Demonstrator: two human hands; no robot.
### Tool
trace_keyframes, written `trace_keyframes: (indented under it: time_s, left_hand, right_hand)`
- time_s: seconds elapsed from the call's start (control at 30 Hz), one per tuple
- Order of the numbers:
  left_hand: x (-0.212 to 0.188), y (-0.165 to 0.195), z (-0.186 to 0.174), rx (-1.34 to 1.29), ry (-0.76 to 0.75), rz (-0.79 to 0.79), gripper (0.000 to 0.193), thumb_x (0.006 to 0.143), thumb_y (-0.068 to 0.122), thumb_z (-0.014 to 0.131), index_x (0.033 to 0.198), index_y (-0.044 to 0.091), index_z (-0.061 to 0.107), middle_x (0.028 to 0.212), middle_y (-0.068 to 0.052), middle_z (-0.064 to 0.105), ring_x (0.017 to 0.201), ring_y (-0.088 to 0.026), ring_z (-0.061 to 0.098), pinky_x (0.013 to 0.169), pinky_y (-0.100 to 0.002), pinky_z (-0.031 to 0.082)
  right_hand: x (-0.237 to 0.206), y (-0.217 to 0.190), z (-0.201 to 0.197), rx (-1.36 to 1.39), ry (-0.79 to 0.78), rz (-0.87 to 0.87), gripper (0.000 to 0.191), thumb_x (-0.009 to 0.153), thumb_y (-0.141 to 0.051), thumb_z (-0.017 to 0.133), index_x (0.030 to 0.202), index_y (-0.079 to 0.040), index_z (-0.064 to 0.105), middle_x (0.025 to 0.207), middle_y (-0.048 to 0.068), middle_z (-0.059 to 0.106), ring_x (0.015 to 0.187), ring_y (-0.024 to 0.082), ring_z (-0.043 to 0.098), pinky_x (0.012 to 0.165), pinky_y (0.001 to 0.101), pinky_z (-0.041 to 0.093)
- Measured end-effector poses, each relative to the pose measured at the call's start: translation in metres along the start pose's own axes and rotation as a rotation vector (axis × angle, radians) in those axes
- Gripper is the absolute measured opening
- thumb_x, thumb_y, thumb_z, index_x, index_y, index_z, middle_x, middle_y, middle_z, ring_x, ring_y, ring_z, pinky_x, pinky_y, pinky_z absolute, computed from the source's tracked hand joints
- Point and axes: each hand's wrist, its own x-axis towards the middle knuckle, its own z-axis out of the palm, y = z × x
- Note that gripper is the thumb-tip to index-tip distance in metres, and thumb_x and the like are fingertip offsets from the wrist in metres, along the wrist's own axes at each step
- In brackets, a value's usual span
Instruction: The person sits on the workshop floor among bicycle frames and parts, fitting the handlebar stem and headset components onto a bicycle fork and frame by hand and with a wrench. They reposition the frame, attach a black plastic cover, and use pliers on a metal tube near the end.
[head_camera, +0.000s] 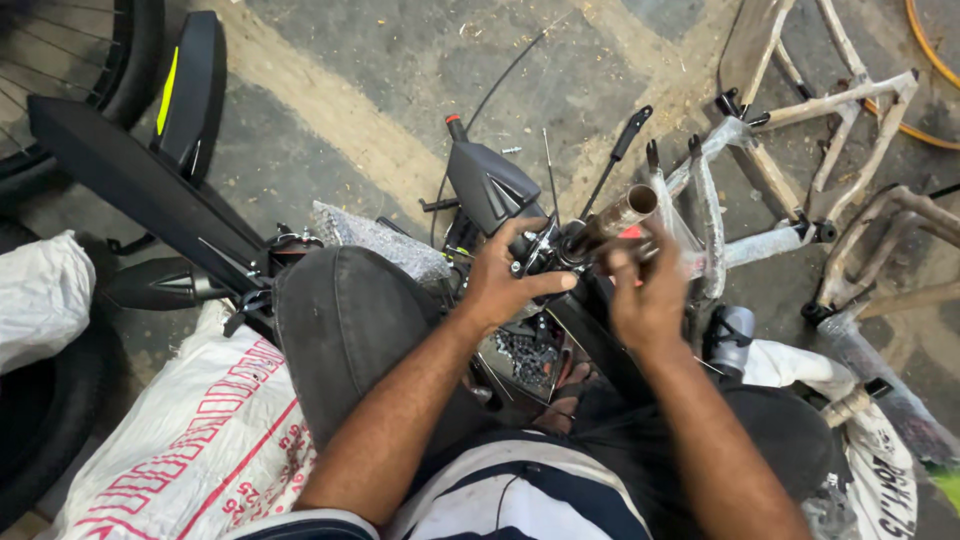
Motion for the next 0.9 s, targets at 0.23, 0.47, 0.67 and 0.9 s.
trace_keyframes:
  time_s: [0.23, 0.47, 0.67, 0.9]
  left_hand:
    - [-0.003, 0.003, -0.002, -0.013, -0.027, -0.029, 0.084, 0.063, 0.036, 0.095, 0.133, 0.005, 0.062, 0.113, -0.009, 0.074, 0.103, -0.015, 0.069, 0.092, -0.032, 0.056]
    - [-0.004, 0.005, -0.003, 0.04, -0.031, 0.002, 0.082, 0.065, 0.036, 0.095, 0.134, 0.005, 0.063, 0.112, -0.009, 0.074, 0.102, -0.015, 0.068, 0.091, -0.033, 0.056]
    - [-0.004, 0.005, -0.003, 0.007, -0.052, -0.021, 0.082, 0.065, 0.031, 0.096, 0.135, 0.005, 0.062, 0.112, -0.008, 0.074, 0.102, -0.014, 0.068, 0.091, -0.032, 0.055]
    - [-0.007, 0.006, -0.004, -0.124, -0.092, -0.062, 0.082, 0.066, 0.028, 0.095, 0.136, 0.003, 0.059, 0.112, -0.007, 0.073, 0.101, -0.013, 0.069, 0.09, -0.03, 0.057]
  right_hand:
    - [0.019, 0.014, 0.015, 0.294, 0.065, 0.349, 0.048, 0.101, -0.009, 0.059, 0.145, 0.002, 0.042, 0.104, 0.016, 0.069, 0.076, 0.023, 0.066, 0.067, 0.0337, 0.053]
    - [-0.008, 0.013, 0.005, 0.149, 0.097, 0.06, 0.037, 0.113, -0.011, 0.056, 0.144, 0.003, 0.042, 0.108, 0.015, 0.068, 0.089, 0.021, 0.068, 0.079, 0.0317, 0.058]
    - [0.011, 0.006, 0.012, 0.21, 0.1, 0.229, 0.036, 0.11, -0.012, 0.053, 0.141, 0.002, 0.042, 0.1, 0.013, 0.067, 0.079, 0.018, 0.067, 0.072, 0.0303, 0.055]
    - [0.001, -0.002, 0.002, 0.203, 0.078, 0.06, 0.03, 0.114, -0.018, 0.051, 0.137, 0.001, 0.047, 0.102, 0.012, 0.068, 0.081, 0.018, 0.067, 0.075, 0.0313, 0.056]
